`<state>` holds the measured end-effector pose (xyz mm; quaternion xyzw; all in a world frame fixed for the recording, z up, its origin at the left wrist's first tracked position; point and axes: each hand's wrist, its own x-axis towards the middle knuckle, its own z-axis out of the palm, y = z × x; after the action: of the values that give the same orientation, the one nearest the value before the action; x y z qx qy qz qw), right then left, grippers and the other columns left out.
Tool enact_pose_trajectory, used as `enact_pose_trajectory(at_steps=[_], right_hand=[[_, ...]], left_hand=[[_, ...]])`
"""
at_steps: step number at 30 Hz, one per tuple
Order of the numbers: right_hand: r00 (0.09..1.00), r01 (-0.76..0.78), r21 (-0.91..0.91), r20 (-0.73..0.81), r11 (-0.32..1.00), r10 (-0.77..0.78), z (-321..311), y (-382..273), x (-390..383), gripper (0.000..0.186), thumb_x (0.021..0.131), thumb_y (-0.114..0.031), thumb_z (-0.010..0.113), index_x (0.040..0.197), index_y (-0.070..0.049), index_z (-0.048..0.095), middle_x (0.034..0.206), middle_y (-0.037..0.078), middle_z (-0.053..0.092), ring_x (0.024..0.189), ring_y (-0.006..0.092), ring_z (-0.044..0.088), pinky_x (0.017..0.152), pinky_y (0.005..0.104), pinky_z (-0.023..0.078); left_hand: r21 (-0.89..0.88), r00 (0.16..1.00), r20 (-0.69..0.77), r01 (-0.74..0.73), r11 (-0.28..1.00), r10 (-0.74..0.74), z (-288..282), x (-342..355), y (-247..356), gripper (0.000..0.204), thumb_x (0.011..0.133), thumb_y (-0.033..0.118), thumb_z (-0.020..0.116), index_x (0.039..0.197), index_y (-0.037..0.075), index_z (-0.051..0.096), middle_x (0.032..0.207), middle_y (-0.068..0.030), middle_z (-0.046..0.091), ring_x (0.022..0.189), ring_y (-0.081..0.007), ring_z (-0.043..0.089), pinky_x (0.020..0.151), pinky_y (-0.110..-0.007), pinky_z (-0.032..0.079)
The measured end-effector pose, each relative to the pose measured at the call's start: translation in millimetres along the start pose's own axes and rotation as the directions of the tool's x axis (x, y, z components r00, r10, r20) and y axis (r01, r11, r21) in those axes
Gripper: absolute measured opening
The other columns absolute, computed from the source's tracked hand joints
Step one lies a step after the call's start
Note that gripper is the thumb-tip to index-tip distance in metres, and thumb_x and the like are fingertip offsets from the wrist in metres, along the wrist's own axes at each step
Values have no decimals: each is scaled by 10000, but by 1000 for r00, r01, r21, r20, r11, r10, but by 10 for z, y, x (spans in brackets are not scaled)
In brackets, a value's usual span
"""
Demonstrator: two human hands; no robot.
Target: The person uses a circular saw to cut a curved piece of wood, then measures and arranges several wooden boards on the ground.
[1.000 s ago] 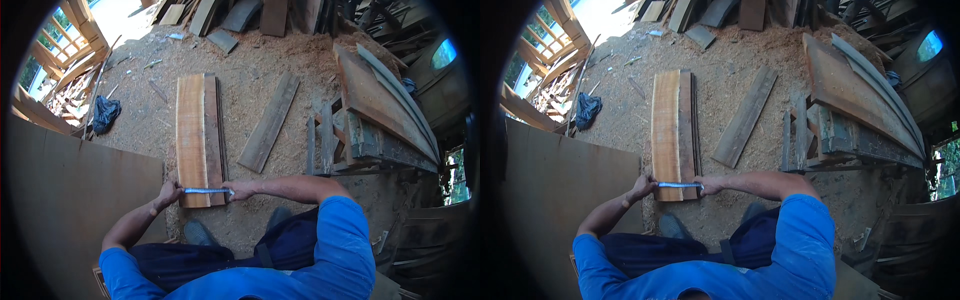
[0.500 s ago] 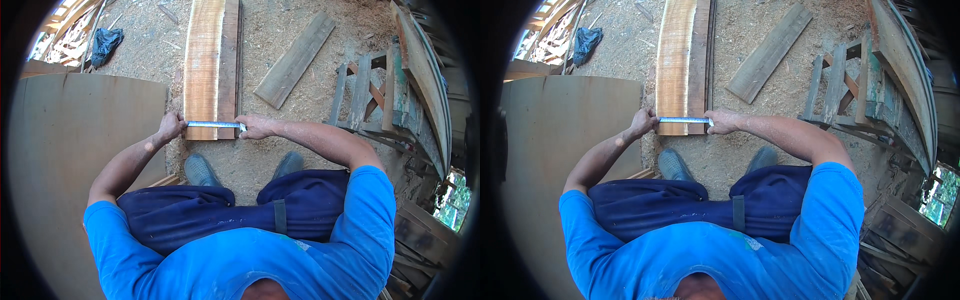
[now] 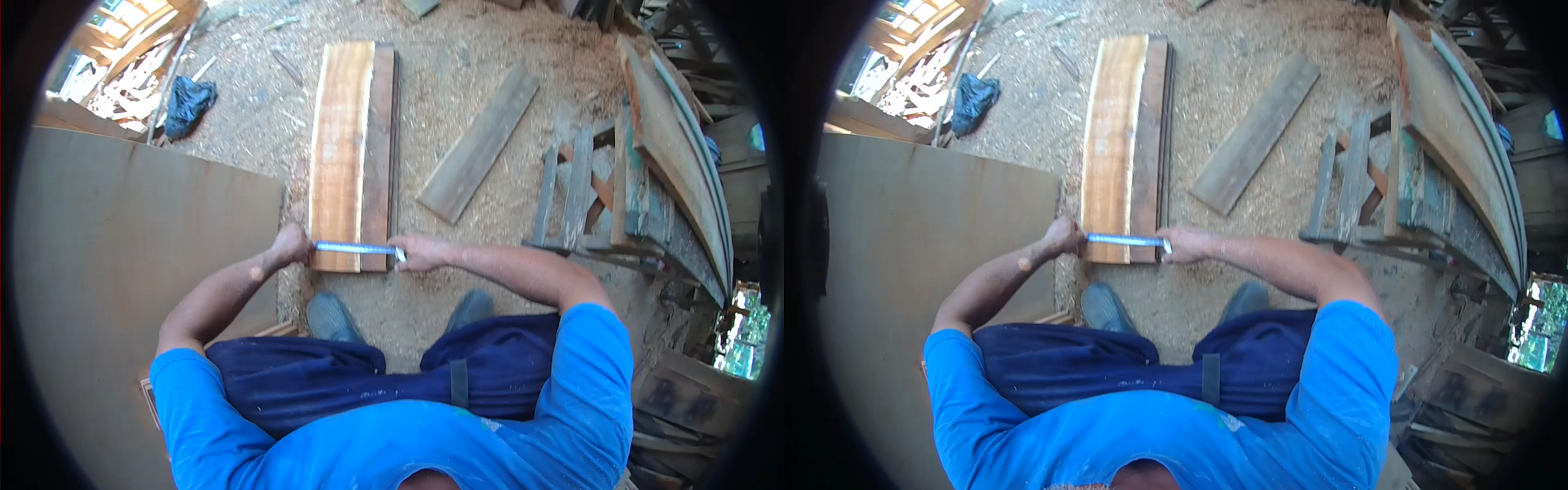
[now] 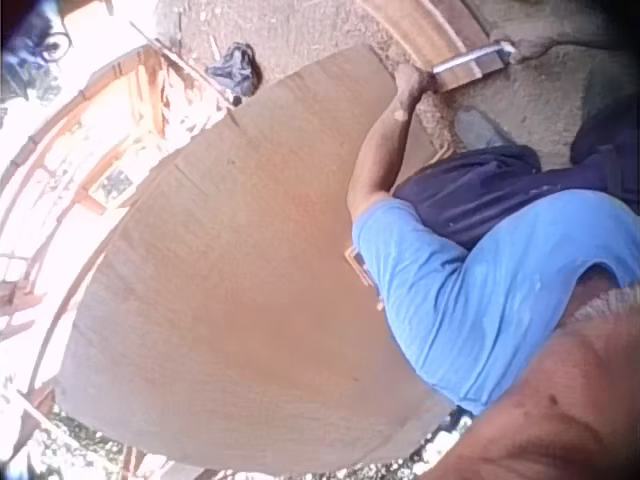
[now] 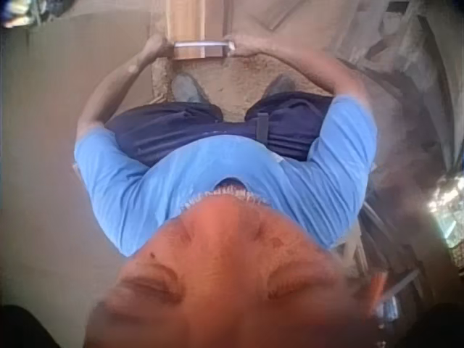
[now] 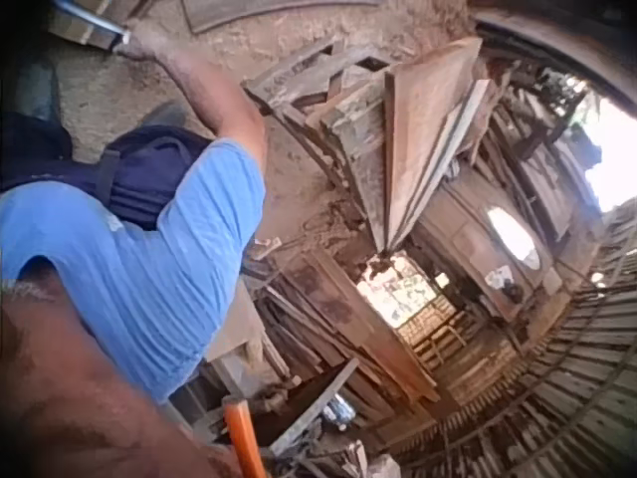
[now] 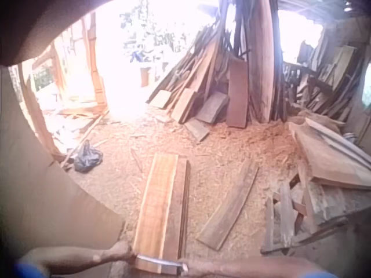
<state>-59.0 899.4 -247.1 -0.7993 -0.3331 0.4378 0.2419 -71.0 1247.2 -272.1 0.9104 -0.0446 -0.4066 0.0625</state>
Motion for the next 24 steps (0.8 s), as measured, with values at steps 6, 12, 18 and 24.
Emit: enact_pose_trajectory(at_steps=[6,12,18,24], right_hand=[[993,-76,14,90,997,75,-58,-70,-39,571,810,-311,726,1319,-104,571,1167,185,669,1118,356,630,949,433,500],[991,-45,97,127,994,33,-24,-7,37,494,840,-366,740,1182,-39,600,1064,190,685,1032,330,658,876,433,510],[996,22,47,80,999,-25,-35,-50,55,538,835,-379,741,1230,-41,599,1100,205,675,1047,356,650,886,439,508],[998,16,122,65,992,-24,-201,-220,47,452,810,-320,758,1125,-20,637,956,167,686,894,300,663,786,415,516]], left_hand=[[227,980,45,-200,953,195,-196,-14,98,199,697,231,785,772,52,739,745,-145,715,710,-294,714,678,-412,578],[-60,980,158,-115,992,123,-265,-35,89,426,909,370,569,722,20,724,677,-129,708,594,-238,711,493,-363,570],[-292,1000,-15,-16,956,13,-575,-103,66,795,929,677,484,817,-79,704,803,-260,704,765,-370,719,733,-474,571],[-333,968,-248,-48,942,-39,-675,33,117,803,950,640,447,913,-126,684,991,-354,667,999,-497,648,907,-513,495]])
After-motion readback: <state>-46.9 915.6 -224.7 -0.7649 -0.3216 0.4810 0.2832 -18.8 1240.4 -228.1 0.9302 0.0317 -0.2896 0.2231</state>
